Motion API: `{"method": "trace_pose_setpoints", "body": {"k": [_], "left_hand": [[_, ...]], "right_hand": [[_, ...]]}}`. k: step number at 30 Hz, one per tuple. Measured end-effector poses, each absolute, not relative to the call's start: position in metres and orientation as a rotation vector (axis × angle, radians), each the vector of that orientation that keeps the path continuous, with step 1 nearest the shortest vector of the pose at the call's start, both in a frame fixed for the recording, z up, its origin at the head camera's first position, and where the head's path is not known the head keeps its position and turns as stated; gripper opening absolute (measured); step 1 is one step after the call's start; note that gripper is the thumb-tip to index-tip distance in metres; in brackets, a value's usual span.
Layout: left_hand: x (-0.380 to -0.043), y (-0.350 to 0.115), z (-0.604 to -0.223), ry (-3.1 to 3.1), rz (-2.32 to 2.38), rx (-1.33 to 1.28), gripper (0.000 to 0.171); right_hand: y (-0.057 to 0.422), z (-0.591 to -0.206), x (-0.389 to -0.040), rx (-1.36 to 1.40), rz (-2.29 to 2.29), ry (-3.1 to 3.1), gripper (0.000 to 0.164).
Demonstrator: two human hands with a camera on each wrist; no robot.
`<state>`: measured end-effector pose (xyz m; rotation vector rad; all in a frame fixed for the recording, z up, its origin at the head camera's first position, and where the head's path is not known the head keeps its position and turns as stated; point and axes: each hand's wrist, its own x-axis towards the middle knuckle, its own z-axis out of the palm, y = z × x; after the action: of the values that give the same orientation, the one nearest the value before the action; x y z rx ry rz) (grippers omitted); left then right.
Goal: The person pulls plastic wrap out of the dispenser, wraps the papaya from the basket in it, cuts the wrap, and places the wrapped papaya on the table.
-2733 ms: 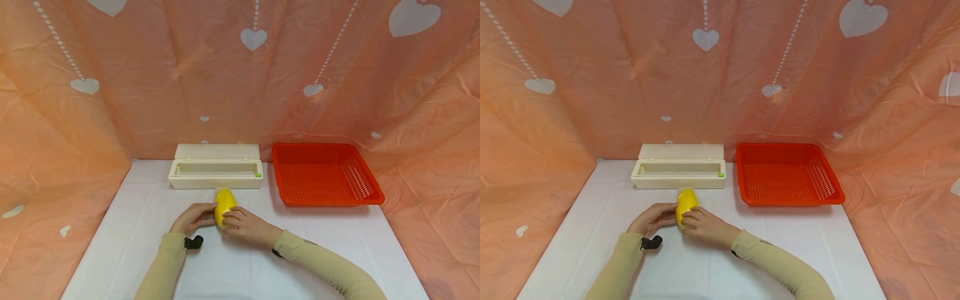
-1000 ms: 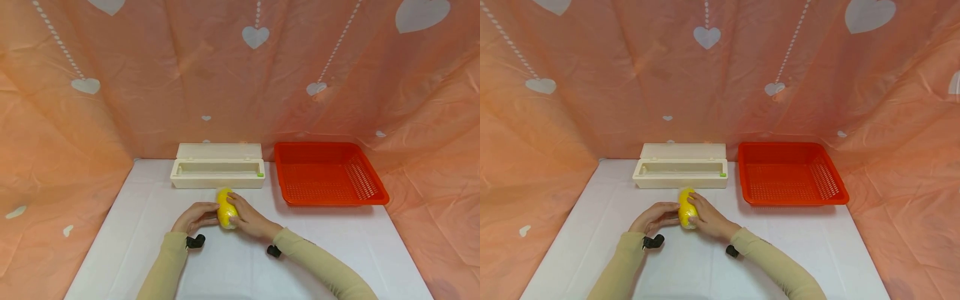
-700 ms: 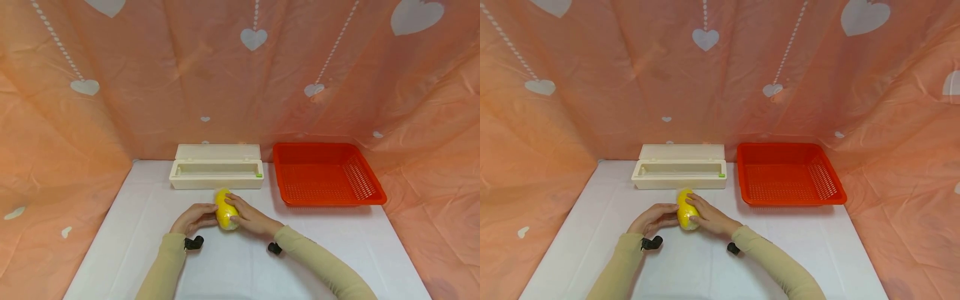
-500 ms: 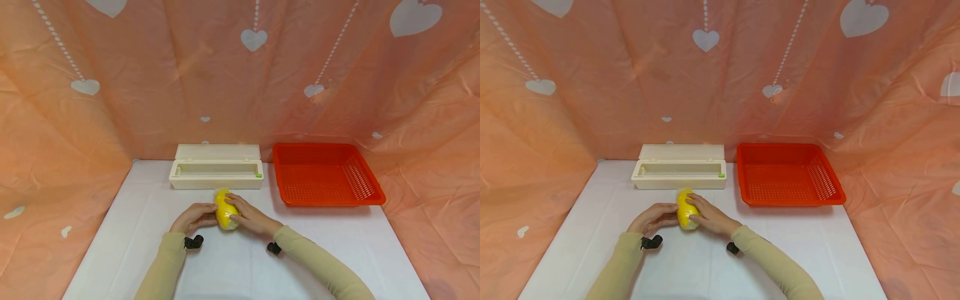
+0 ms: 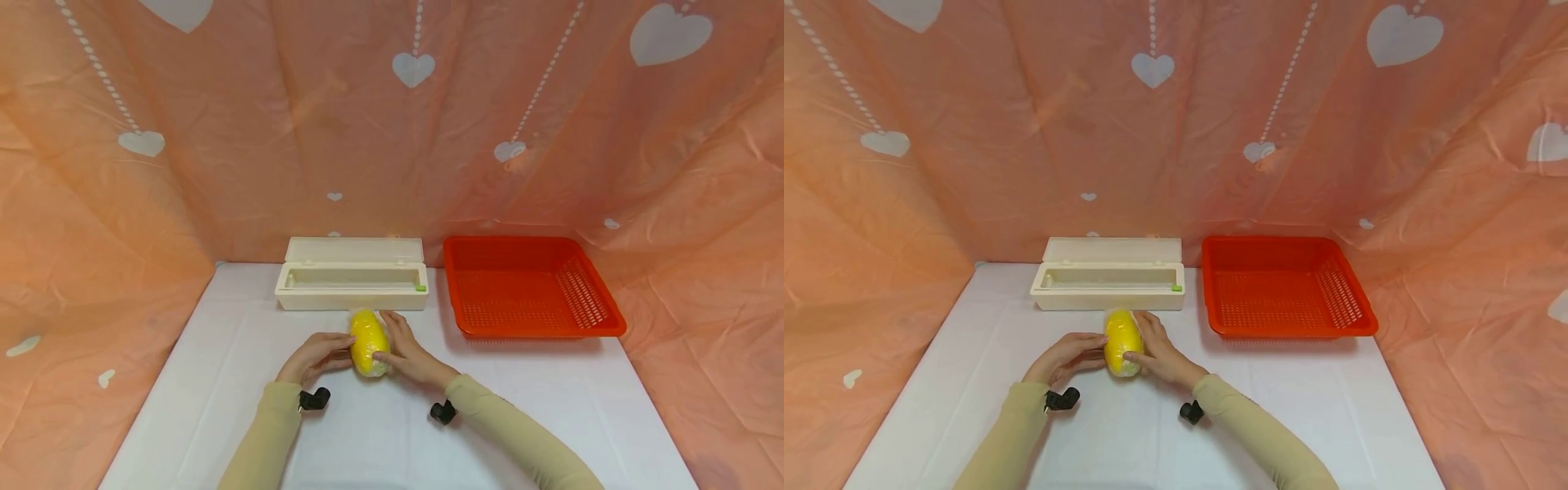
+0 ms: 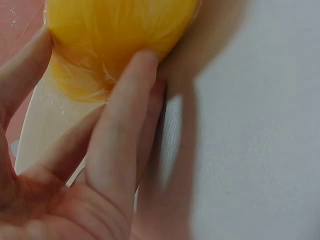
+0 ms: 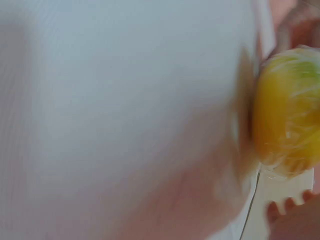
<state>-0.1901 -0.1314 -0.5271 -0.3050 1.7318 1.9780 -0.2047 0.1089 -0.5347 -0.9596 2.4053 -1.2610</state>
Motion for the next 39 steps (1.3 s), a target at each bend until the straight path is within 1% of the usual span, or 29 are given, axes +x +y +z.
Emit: {"method": "trace_pose_setpoints", "body": {"k": [3, 6, 11, 15, 17, 21, 24, 26, 32, 34, 36, 39], "left_hand": [[-0.188, -0.133, -0.527, 1.771, 1.989, -0.338, 0.058], [-0.187, -0.133, -0.526, 1.776, 2.005, -0.325, 0.057], [-0.187, -0.133, -0.524, 1.778, 2.008, -0.314, 0.058], [-0.187, -0.131, -0.523, 1.799, 2.033, -0.320, 0.057], [-0.186, -0.129, -0.521, 1.819, 2.062, -0.324, 0.054], [-0.183, -0.126, -0.517, 1.930, 2.098, -0.330, 0.038], [-0.181, -0.123, -0.514, 2.028, 2.080, -0.312, 0.028], [-0.180, -0.121, -0.511, 2.087, 2.048, -0.285, 0.026], [-0.180, -0.117, -0.505, 2.232, 1.865, -0.266, 0.030], [-0.181, -0.116, -0.506, 2.254, 1.813, -0.266, 0.036], [-0.181, -0.115, -0.507, 2.263, 1.782, -0.260, 0.046], [-0.182, -0.114, -0.508, 2.247, 1.772, -0.258, 0.058]], "right_hand": [[0.107, -0.536, -0.204, -0.717, -1.370, 2.242, 0.086], [0.107, -0.537, -0.206, -0.553, -1.431, 2.094, 0.081], [0.107, -0.537, -0.210, -0.464, -1.407, 2.063, 0.071], [0.106, -0.536, -0.212, -0.408, -1.441, 2.051, 0.073], [0.106, -0.535, -0.213, -0.381, -1.465, 2.045, 0.074], [0.107, -0.533, -0.213, -0.320, -1.514, 2.000, 0.072], [0.107, -0.532, -0.215, -0.276, -1.594, 1.894, 0.065], [0.107, -0.533, -0.216, -0.255, -1.645, 1.822, 0.060], [0.109, -0.534, -0.213, -0.240, -1.779, 1.631, 0.045], [0.110, -0.533, -0.211, -0.243, -1.808, 1.585, 0.040], [0.110, -0.531, -0.211, -0.257, -1.811, 1.581, 0.037], [0.110, -0.529, -0.213, -0.309, -1.785, 1.670, 0.037]]}}
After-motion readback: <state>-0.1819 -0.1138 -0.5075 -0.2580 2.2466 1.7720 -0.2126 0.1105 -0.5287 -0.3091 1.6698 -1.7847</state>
